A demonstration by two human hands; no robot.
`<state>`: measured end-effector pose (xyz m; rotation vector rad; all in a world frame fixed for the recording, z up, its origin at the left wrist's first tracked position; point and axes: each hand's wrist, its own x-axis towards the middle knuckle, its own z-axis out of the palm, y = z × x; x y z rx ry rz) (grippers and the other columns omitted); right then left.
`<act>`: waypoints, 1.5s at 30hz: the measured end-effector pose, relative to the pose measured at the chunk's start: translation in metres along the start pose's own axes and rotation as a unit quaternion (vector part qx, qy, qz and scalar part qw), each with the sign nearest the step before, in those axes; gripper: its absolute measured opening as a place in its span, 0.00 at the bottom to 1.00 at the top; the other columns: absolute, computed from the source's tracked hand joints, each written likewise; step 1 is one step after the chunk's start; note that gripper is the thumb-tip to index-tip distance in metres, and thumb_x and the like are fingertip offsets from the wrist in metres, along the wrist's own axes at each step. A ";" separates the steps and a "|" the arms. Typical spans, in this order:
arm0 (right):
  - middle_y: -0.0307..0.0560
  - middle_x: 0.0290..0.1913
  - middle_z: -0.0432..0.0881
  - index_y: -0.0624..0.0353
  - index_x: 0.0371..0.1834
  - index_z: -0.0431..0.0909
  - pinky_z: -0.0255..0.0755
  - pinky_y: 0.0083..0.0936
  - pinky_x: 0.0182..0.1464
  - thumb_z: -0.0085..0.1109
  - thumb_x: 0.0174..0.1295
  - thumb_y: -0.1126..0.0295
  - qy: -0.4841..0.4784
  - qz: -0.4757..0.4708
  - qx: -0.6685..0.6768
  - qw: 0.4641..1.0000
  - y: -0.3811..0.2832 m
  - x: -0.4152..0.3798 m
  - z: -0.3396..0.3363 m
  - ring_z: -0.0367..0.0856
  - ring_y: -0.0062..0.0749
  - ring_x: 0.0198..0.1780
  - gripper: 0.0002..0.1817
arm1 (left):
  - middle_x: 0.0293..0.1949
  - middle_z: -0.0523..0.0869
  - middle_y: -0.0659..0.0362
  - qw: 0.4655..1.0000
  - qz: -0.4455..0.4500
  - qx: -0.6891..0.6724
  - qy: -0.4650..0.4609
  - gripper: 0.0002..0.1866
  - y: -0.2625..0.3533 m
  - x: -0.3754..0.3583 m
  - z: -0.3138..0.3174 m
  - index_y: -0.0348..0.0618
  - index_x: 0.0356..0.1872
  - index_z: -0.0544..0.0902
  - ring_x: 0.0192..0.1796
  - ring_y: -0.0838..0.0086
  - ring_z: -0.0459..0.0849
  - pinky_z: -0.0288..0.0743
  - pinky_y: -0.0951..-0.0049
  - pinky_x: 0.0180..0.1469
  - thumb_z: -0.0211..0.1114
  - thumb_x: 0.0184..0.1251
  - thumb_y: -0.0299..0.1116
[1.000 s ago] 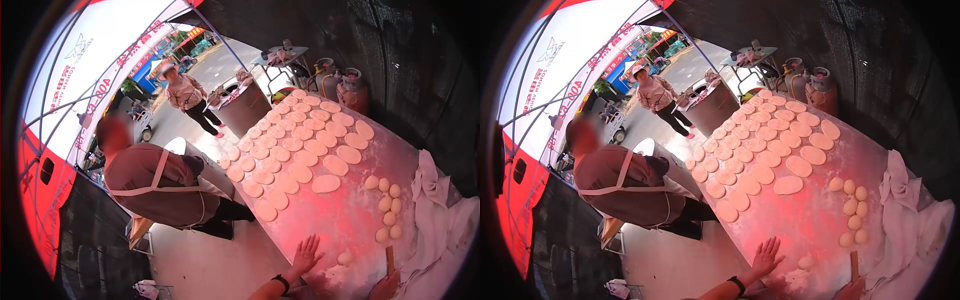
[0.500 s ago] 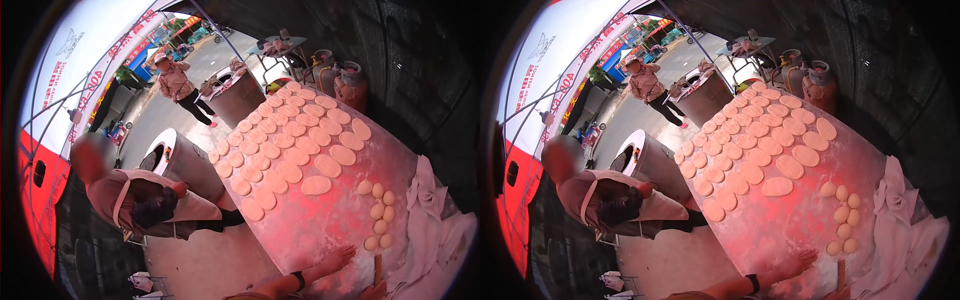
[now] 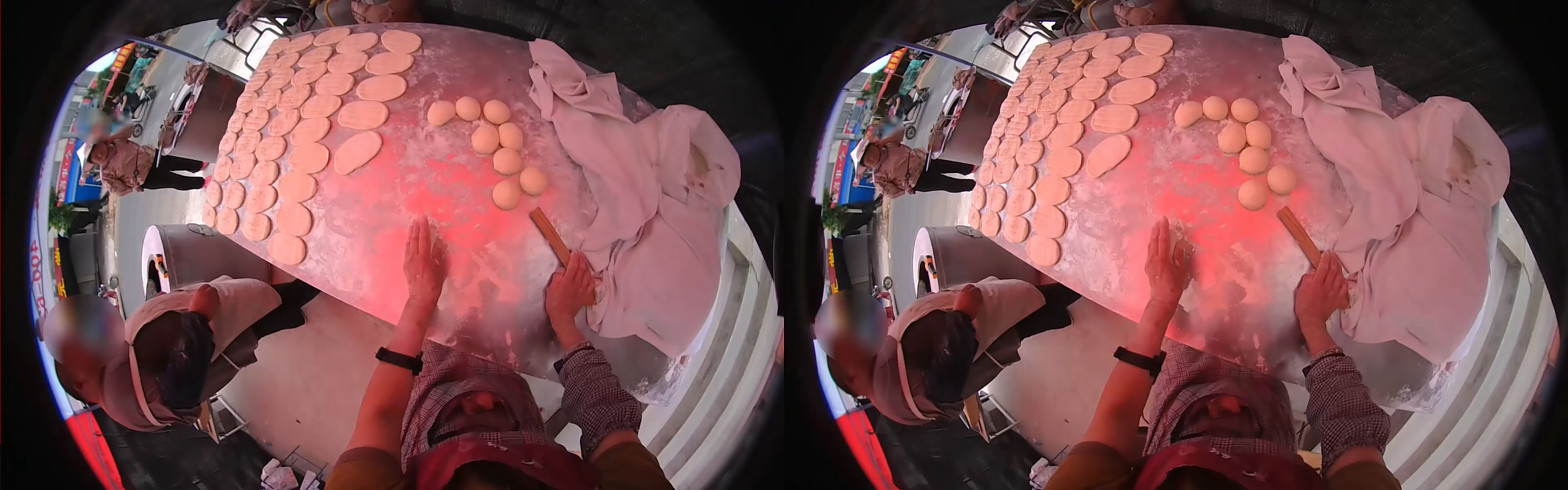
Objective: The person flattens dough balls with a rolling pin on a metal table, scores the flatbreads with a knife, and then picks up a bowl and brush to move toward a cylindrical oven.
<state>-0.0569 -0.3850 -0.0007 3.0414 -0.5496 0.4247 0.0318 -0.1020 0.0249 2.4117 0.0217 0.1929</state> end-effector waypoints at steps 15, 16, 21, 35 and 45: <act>0.47 0.65 0.74 0.57 0.68 0.67 0.59 0.41 0.66 0.55 0.60 0.70 -0.009 -0.004 0.003 1.000 0.000 0.000 0.002 0.71 0.41 0.67 0.29 | 0.65 0.77 0.52 0.996 0.045 0.072 0.035 0.22 -0.029 0.002 0.031 0.44 0.64 0.77 0.70 0.53 0.71 0.65 0.55 0.70 0.61 0.68 0.27; 0.47 0.66 0.74 0.57 0.68 0.66 0.59 0.41 0.67 0.55 0.60 0.70 -0.017 0.000 -0.008 1.000 0.001 -0.002 0.003 0.70 0.41 0.67 0.29 | 0.65 0.77 0.52 0.998 0.067 0.013 -0.012 0.23 -0.022 -0.007 0.032 0.44 0.64 0.76 0.71 0.52 0.70 0.66 0.55 0.70 0.61 0.68 0.26; 0.48 0.66 0.73 0.58 0.69 0.66 0.58 0.42 0.68 0.55 0.62 0.69 -0.012 -0.004 0.005 1.000 0.000 0.000 0.003 0.69 0.42 0.68 0.29 | 0.68 0.74 0.51 0.989 0.054 0.023 -0.134 0.24 -0.046 -0.012 -0.009 0.45 0.69 0.73 0.75 0.50 0.62 0.53 0.50 0.75 0.53 0.76 0.41; 0.48 0.55 0.78 0.57 0.62 0.74 0.66 0.43 0.57 0.58 0.60 0.70 -0.064 -0.063 0.160 0.983 -0.027 -0.017 -0.043 0.75 0.46 0.55 0.24 | 0.79 0.51 0.46 0.996 -0.079 -0.048 -0.012 0.34 -0.017 -0.001 -0.043 0.42 0.79 0.52 0.81 0.50 0.44 0.36 0.48 0.78 0.37 0.81 0.52; 0.48 0.78 0.57 0.53 0.74 0.62 0.61 0.44 0.72 0.58 0.65 0.61 -0.133 -0.281 0.166 0.936 -0.210 0.096 0.008 0.59 0.43 0.76 0.33 | 0.80 0.52 0.54 0.973 0.038 0.185 -0.129 0.35 -0.075 0.092 -0.009 0.47 0.79 0.54 0.81 0.56 0.47 0.36 0.46 0.78 0.38 0.78 0.55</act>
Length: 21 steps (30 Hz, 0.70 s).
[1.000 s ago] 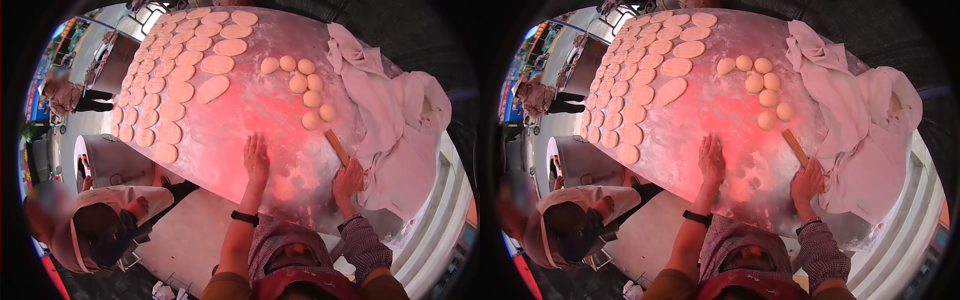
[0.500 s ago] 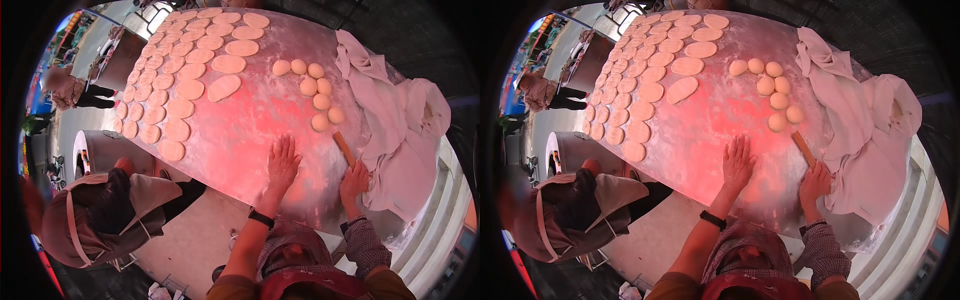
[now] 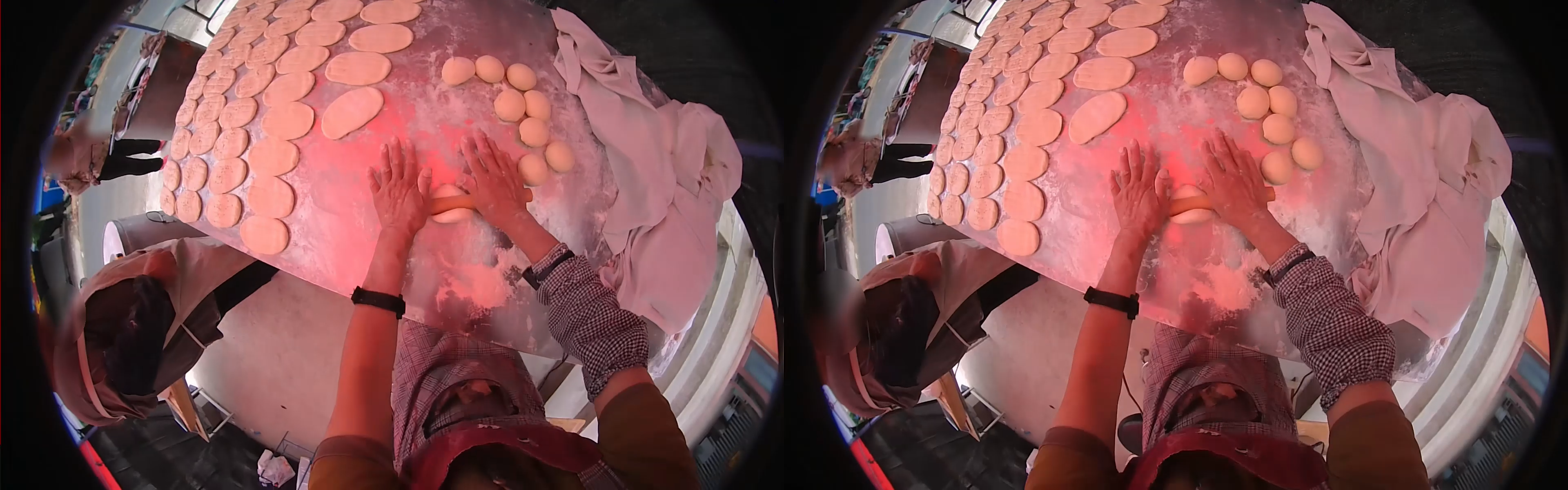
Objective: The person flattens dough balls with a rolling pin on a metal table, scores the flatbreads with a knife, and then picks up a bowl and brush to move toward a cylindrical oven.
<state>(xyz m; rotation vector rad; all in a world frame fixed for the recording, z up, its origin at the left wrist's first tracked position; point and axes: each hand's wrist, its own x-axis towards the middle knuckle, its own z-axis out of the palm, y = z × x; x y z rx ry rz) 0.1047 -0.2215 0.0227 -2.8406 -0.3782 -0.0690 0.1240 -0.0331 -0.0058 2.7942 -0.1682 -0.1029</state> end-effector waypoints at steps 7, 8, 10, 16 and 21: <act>0.47 0.78 0.57 0.55 0.77 0.56 0.49 0.44 0.77 0.64 0.60 0.57 -0.072 -0.015 0.037 0.997 -0.016 -0.139 -0.008 0.57 0.41 0.77 0.42 | 0.79 0.53 0.52 0.992 0.081 -0.082 -0.040 0.39 0.018 -0.149 -0.019 0.47 0.78 0.53 0.80 0.56 0.51 0.43 0.50 0.78 0.56 0.71 0.46; 0.47 0.78 0.57 0.55 0.77 0.56 0.49 0.44 0.77 0.64 0.60 0.57 -0.064 -0.017 0.033 0.997 -0.017 -0.138 -0.012 0.57 0.41 0.77 0.42 | 0.79 0.54 0.51 0.992 0.065 -0.092 -0.053 0.40 0.024 -0.157 -0.026 0.47 0.78 0.53 0.80 0.56 0.51 0.43 0.50 0.78 0.59 0.68 0.43; 0.47 0.76 0.61 0.56 0.73 0.62 0.51 0.42 0.75 0.63 0.59 0.64 -0.077 -0.021 0.046 0.996 -0.019 -0.142 -0.016 0.61 0.40 0.75 0.37 | 0.79 0.54 0.51 0.991 0.049 -0.104 -0.065 0.42 0.031 -0.149 -0.020 0.48 0.78 0.54 0.80 0.56 0.52 0.44 0.50 0.78 0.63 0.65 0.39; 0.44 0.51 0.80 0.58 0.53 0.76 0.63 0.40 0.63 0.58 0.55 0.78 -0.036 -0.036 0.074 0.996 -0.001 -0.104 -0.041 0.75 0.41 0.56 0.20 | 0.53 0.81 0.51 0.990 0.016 -0.123 -0.070 0.14 0.025 -0.045 -0.032 0.46 0.45 0.79 0.59 0.58 0.78 0.72 0.58 0.57 0.68 0.58 0.30; 0.43 0.45 0.81 0.53 0.53 0.76 0.66 0.39 0.54 0.67 0.51 0.71 0.020 0.149 0.126 0.980 -0.025 -0.105 -0.043 0.77 0.41 0.49 0.23 | 0.39 0.86 0.52 0.944 -0.244 -0.191 -0.118 0.11 -0.018 -0.080 -0.070 0.44 0.37 0.77 0.41 0.58 0.86 0.77 0.59 0.41 0.70 0.59 0.34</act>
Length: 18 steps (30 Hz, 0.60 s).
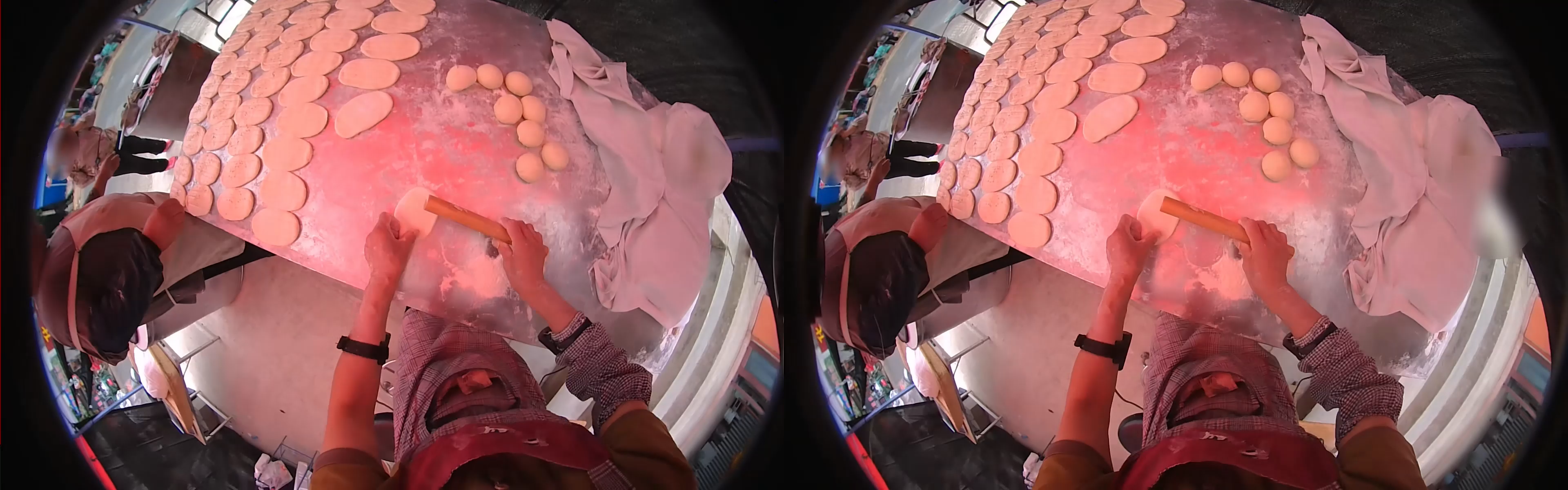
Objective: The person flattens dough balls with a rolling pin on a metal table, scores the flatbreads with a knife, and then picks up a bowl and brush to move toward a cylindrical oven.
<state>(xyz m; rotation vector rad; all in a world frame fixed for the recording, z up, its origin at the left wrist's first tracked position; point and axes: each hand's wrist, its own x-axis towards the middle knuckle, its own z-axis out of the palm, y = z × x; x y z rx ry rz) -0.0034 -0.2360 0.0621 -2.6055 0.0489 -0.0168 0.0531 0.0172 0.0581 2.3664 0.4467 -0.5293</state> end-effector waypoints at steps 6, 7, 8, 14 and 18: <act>0.42 0.56 0.80 0.52 0.60 0.75 0.65 0.40 0.60 0.67 0.54 0.67 -0.063 -0.139 -0.033 0.988 -0.035 0.011 0.036 0.76 0.38 0.59 0.27 | 0.75 0.62 0.48 0.946 0.177 -0.002 0.270 0.31 -0.032 -0.037 0.017 0.49 0.74 0.63 0.78 0.51 0.55 0.49 0.50 0.75 0.52 0.76 0.50; 0.43 0.61 0.78 0.51 0.63 0.74 0.64 0.41 0.64 0.67 0.55 0.66 -0.028 -0.220 -0.045 0.974 -0.038 0.015 0.043 0.74 0.37 0.64 0.29 | 0.75 0.62 0.48 0.947 0.171 -0.004 0.271 0.31 -0.035 -0.024 0.022 0.49 0.74 0.63 0.78 0.51 0.55 0.49 0.50 0.75 0.52 0.76 0.50; 0.45 0.72 0.69 0.50 0.69 0.70 0.59 0.43 0.70 0.65 0.59 0.61 -0.049 -0.222 -0.064 0.972 -0.032 0.031 0.060 0.65 0.37 0.72 0.32 | 0.77 0.58 0.51 0.949 0.189 0.131 0.214 0.32 -0.035 -0.006 0.030 0.49 0.75 0.61 0.79 0.53 0.51 0.44 0.48 0.76 0.47 0.77 0.53; 0.52 0.77 0.58 0.53 0.74 0.62 0.52 0.47 0.74 0.54 0.68 0.56 0.006 -0.167 -0.111 0.980 -0.042 0.182 0.095 0.55 0.45 0.78 0.32 | 0.79 0.53 0.55 0.931 0.196 0.199 0.234 0.37 0.011 0.132 0.009 0.50 0.79 0.53 0.81 0.56 0.48 0.39 0.45 0.78 0.41 0.76 0.58; 0.54 0.76 0.60 0.57 0.74 0.61 0.51 0.47 0.75 0.53 0.69 0.53 -0.052 -0.155 -0.085 0.983 -0.036 0.111 0.078 0.57 0.47 0.76 0.34 | 0.79 0.53 0.52 0.947 0.219 0.168 0.164 0.38 -0.014 0.059 0.021 0.46 0.79 0.52 0.81 0.57 0.49 0.40 0.45 0.77 0.43 0.76 0.57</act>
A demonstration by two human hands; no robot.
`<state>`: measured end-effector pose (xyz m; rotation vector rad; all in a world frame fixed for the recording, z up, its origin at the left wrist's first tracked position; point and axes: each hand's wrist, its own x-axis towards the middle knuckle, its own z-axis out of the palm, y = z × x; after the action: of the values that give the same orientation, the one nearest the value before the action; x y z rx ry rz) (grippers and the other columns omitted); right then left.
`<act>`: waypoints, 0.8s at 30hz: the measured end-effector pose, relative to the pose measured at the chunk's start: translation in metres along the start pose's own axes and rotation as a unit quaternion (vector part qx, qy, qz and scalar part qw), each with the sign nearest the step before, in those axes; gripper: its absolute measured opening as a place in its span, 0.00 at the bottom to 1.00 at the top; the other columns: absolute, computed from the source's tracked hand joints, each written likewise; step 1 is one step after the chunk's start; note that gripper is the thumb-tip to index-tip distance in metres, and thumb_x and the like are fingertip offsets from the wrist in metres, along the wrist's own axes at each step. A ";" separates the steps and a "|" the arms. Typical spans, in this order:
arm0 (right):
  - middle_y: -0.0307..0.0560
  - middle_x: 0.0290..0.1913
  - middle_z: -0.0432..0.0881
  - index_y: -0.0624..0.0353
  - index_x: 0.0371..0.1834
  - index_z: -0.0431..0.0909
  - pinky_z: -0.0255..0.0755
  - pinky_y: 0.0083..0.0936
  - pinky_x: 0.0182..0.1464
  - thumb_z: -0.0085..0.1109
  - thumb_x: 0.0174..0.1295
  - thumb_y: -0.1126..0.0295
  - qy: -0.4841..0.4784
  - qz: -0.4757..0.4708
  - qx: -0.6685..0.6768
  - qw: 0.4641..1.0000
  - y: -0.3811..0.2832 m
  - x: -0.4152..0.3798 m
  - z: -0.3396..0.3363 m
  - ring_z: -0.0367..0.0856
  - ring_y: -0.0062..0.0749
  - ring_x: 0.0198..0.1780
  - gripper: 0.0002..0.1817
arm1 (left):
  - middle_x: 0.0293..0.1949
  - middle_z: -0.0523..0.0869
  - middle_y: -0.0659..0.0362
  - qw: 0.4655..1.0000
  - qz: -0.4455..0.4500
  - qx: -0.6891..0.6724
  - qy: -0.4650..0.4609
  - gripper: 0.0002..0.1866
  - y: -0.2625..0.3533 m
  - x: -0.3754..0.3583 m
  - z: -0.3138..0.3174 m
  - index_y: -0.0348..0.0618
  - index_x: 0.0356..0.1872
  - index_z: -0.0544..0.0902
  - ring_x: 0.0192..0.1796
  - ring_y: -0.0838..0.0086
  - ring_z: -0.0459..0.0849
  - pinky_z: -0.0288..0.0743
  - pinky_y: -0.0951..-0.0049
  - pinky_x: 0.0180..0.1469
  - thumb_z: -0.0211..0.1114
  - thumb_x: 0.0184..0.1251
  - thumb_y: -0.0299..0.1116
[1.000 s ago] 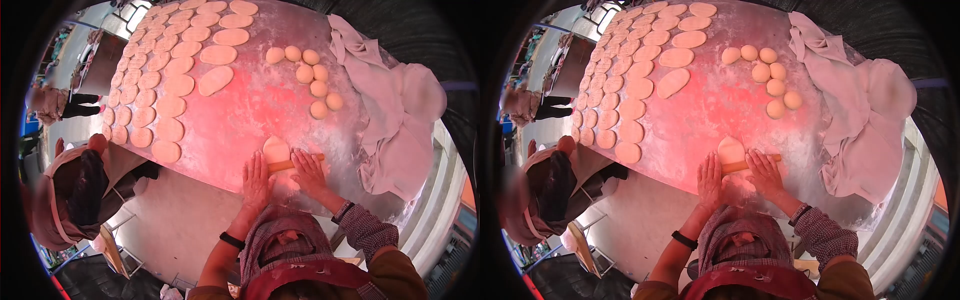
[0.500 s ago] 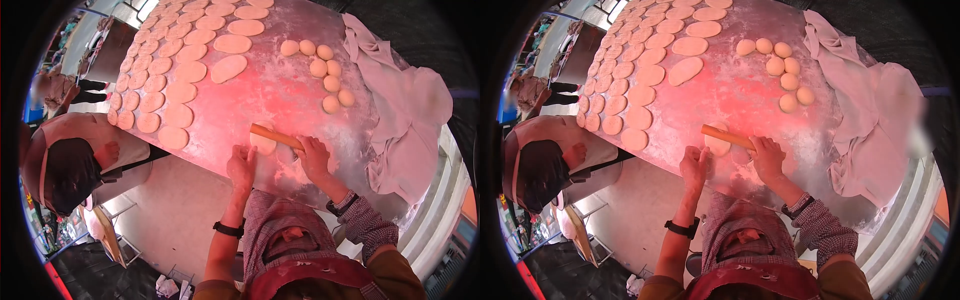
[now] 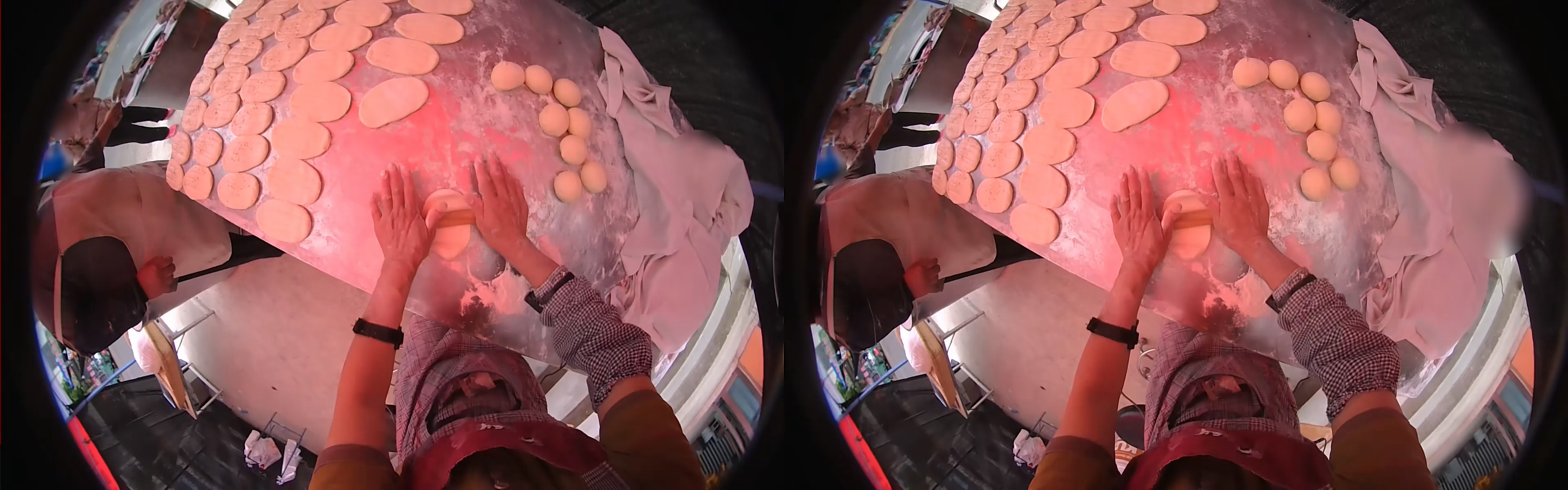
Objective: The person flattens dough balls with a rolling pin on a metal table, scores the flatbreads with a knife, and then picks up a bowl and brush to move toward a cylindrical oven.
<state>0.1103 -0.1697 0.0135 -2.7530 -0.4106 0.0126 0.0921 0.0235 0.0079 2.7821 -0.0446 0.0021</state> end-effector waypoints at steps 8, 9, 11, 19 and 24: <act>0.53 0.77 0.59 0.60 0.73 0.62 0.48 0.47 0.76 0.53 0.69 0.52 -0.072 -0.011 0.032 0.997 -0.014 -0.061 -0.009 0.57 0.46 0.77 0.34 | 0.77 0.57 0.45 0.999 0.000 -0.016 -0.052 0.32 -0.001 -0.039 -0.023 0.39 0.76 0.57 0.80 0.52 0.51 0.47 0.51 0.76 0.42 0.79 0.48; 0.53 0.77 0.58 0.61 0.73 0.61 0.48 0.47 0.77 0.53 0.69 0.53 -0.045 0.016 0.028 0.998 -0.017 -0.056 -0.006 0.57 0.45 0.77 0.35 | 0.77 0.57 0.46 1.000 0.007 -0.020 0.000 0.33 0.003 -0.036 -0.015 0.39 0.76 0.57 0.80 0.53 0.52 0.47 0.51 0.76 0.42 0.79 0.48; 0.51 0.78 0.57 0.60 0.74 0.61 0.49 0.46 0.76 0.56 0.66 0.53 -0.057 0.032 0.005 0.998 -0.024 -0.088 -0.004 0.57 0.43 0.77 0.36 | 0.78 0.56 0.46 0.999 0.009 0.002 -0.052 0.34 0.009 -0.079 -0.011 0.39 0.77 0.56 0.80 0.52 0.52 0.46 0.51 0.76 0.43 0.78 0.50; 0.47 0.71 0.67 0.58 0.68 0.67 0.52 0.43 0.73 0.63 0.58 0.63 -0.036 -0.063 0.031 0.997 -0.031 -0.156 -0.015 0.63 0.39 0.73 0.34 | 0.78 0.53 0.48 0.985 -0.041 -0.164 0.017 0.46 0.030 -0.095 -0.008 0.39 0.78 0.50 0.76 0.51 0.59 0.63 0.59 0.70 0.65 0.66 0.44; 0.47 0.53 0.79 0.56 0.53 0.74 0.59 0.43 0.65 0.62 0.54 0.70 -0.072 -0.049 0.045 0.995 -0.015 -0.153 -0.051 0.75 0.43 0.57 0.21 | 0.41 0.87 0.49 0.956 -0.097 -0.098 -0.257 0.29 0.035 -0.017 -0.029 0.33 0.57 0.75 0.40 0.60 0.87 0.80 0.63 0.43 0.74 0.52 0.25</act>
<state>-0.0378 -0.2170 0.0598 -2.6486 -0.5687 0.2003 0.0742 0.0019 0.0469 2.5021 0.0921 -0.7338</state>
